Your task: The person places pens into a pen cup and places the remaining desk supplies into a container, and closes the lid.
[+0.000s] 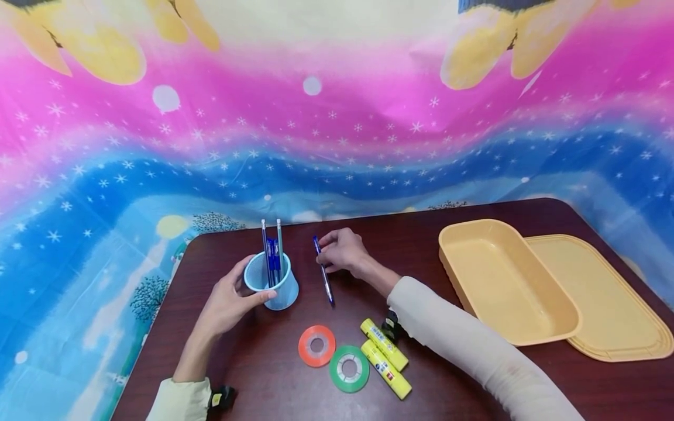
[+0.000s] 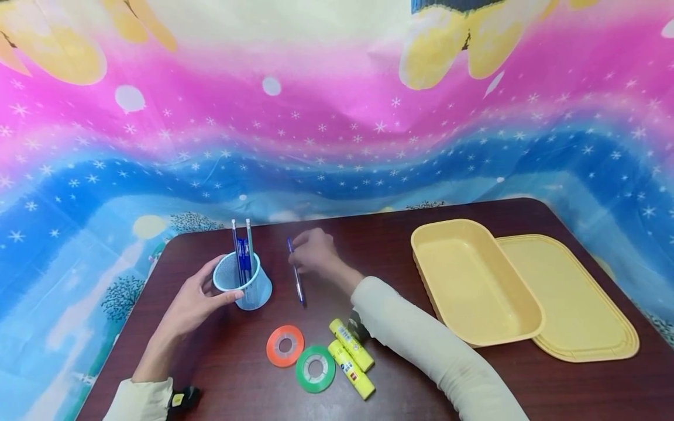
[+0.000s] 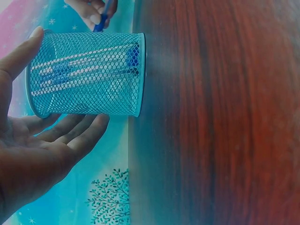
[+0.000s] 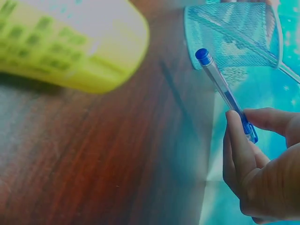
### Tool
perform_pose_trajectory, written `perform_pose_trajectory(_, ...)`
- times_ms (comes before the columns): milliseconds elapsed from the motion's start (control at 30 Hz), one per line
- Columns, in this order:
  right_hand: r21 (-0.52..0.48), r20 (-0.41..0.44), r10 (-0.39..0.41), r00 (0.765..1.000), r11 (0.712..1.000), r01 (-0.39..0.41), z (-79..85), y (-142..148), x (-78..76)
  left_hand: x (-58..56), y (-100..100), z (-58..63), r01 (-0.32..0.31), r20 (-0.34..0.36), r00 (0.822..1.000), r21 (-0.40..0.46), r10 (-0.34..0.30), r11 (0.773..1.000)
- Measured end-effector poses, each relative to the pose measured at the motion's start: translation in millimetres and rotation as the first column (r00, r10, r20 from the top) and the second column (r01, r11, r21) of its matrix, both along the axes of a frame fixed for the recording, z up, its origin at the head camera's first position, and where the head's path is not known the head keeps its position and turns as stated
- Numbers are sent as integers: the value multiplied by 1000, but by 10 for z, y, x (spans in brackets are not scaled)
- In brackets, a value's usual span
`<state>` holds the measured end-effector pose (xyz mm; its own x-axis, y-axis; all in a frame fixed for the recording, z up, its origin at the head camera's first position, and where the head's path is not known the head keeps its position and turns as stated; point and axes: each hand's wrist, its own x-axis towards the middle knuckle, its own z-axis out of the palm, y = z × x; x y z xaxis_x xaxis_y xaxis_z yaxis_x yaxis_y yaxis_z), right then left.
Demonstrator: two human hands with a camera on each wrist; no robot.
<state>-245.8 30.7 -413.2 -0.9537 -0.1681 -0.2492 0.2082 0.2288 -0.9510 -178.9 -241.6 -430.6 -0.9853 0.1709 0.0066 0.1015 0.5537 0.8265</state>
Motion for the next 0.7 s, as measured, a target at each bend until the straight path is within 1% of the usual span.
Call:
perform_pose_trajectory(200, -67, 5, -19, 1000, 998, 20, 79, 49, -39, 5, 8, 4, -9, 7, 1000, 4, 9, 1000)
perform_pose_trajectory(333, -108, 0, -30, 1000, 994, 29, 96, 79, -70, 8, 9, 5, -10, 11, 1000, 3, 10, 1000)
perform_pose_trajectory(567, -173, 21, -26, 999, 984, 29, 184, 107, -60, 10, 12, 0, -18, 20, 1000, -11, 19, 1000)
perform_pose_trajectory(700, -215, 4, -21, 1000, 976, 21, 223, 105, -57, 11, 13, 3, -17, 17, 1000, -7, 17, 1000)
